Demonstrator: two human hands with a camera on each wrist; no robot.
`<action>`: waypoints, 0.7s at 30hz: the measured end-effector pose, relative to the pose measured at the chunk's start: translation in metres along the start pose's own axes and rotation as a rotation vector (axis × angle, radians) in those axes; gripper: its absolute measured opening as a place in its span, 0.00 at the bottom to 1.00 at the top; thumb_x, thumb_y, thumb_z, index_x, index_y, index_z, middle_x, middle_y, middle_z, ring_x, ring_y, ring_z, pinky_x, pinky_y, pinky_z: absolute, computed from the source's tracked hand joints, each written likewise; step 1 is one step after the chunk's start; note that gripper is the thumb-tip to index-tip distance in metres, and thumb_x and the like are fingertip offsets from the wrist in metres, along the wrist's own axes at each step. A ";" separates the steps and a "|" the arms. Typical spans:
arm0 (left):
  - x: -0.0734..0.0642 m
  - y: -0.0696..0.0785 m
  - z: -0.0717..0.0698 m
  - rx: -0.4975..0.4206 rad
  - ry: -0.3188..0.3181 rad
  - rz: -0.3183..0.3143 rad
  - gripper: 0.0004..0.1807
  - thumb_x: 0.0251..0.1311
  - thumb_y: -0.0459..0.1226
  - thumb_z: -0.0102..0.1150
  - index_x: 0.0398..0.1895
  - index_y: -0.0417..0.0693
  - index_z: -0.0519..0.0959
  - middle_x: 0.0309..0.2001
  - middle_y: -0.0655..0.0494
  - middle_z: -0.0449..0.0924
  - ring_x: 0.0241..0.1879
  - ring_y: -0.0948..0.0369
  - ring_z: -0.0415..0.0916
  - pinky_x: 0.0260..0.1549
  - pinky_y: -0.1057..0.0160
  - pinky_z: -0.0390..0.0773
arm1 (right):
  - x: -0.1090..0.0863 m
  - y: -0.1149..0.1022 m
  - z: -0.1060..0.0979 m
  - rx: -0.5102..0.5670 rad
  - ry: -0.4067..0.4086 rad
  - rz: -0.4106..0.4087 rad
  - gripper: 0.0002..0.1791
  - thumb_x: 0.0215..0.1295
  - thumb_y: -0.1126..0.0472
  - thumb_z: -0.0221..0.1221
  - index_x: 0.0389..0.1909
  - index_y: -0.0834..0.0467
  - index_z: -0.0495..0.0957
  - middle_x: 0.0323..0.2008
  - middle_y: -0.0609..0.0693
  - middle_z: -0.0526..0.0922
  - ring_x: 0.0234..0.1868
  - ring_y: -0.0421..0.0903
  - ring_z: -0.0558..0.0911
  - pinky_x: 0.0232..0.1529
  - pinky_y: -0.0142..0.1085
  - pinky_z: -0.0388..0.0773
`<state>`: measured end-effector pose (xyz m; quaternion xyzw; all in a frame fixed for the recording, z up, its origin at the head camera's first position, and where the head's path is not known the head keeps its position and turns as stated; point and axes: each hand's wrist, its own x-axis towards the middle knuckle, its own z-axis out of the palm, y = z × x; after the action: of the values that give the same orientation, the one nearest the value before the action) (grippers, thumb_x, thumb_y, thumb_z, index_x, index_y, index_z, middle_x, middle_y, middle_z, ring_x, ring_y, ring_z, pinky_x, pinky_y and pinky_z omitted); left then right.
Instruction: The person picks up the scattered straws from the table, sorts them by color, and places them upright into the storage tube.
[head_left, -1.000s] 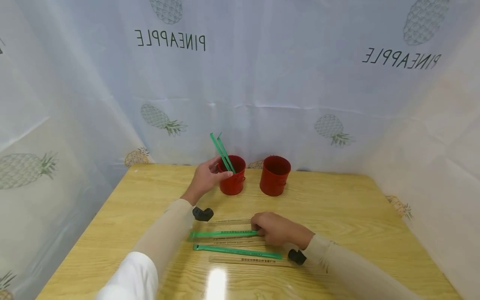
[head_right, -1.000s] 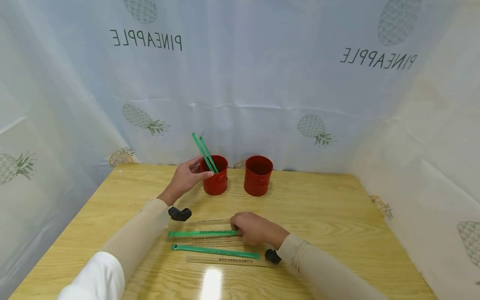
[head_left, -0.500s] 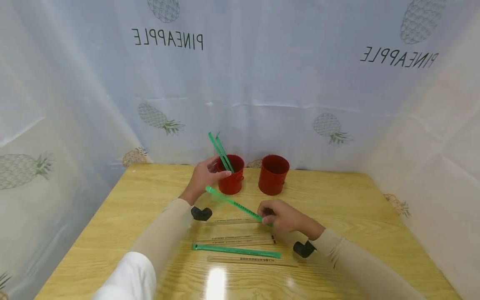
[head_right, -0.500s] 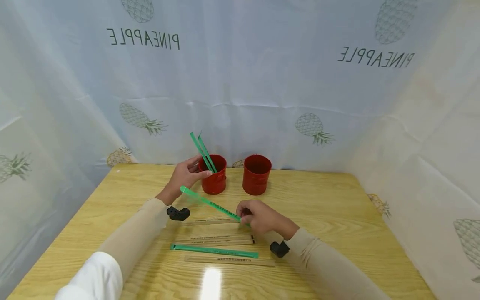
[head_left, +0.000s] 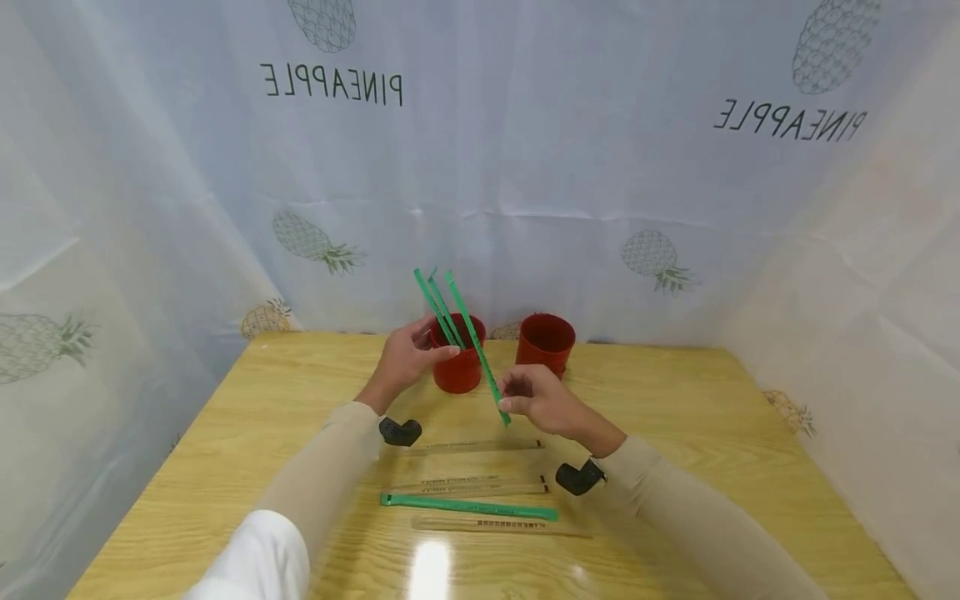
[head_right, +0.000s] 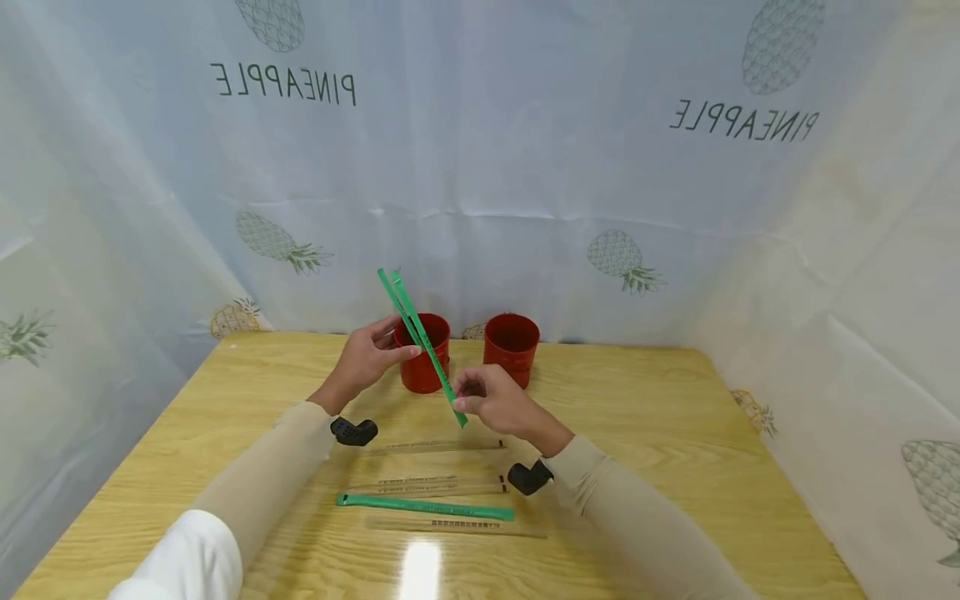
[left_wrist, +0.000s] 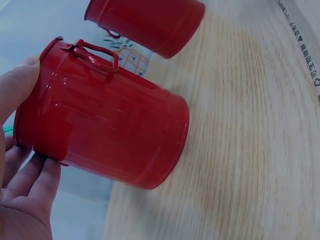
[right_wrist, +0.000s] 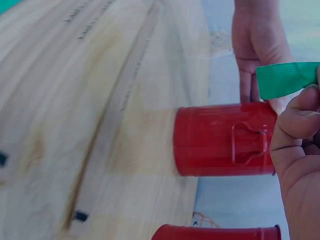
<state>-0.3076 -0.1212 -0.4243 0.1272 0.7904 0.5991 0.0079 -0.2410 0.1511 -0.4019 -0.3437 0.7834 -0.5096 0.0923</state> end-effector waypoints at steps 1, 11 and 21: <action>0.000 0.000 0.000 -0.004 0.001 -0.001 0.46 0.64 0.44 0.73 0.82 0.47 0.60 0.78 0.47 0.66 0.74 0.48 0.71 0.66 0.50 0.78 | 0.003 -0.001 0.000 0.001 0.006 0.002 0.02 0.71 0.74 0.59 0.37 0.66 0.78 0.31 0.58 0.77 0.31 0.39 0.74 0.35 0.31 0.76; 0.002 0.002 0.004 0.004 0.001 0.019 0.42 0.65 0.44 0.71 0.80 0.50 0.64 0.76 0.47 0.71 0.74 0.46 0.71 0.67 0.47 0.76 | 0.027 -0.005 -0.005 0.001 0.072 0.024 0.03 0.73 0.72 0.59 0.36 0.65 0.79 0.29 0.56 0.77 0.31 0.49 0.74 0.35 0.35 0.75; 0.000 0.003 0.005 0.017 0.014 -0.009 0.42 0.66 0.42 0.71 0.81 0.50 0.63 0.77 0.48 0.69 0.74 0.47 0.71 0.68 0.48 0.76 | 0.056 -0.011 -0.011 -0.059 0.158 0.056 0.04 0.73 0.70 0.60 0.36 0.63 0.77 0.31 0.52 0.74 0.34 0.47 0.74 0.38 0.36 0.74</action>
<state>-0.3060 -0.1159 -0.4231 0.1196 0.7960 0.5933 0.0042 -0.2831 0.1214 -0.3760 -0.2830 0.8121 -0.5092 0.0344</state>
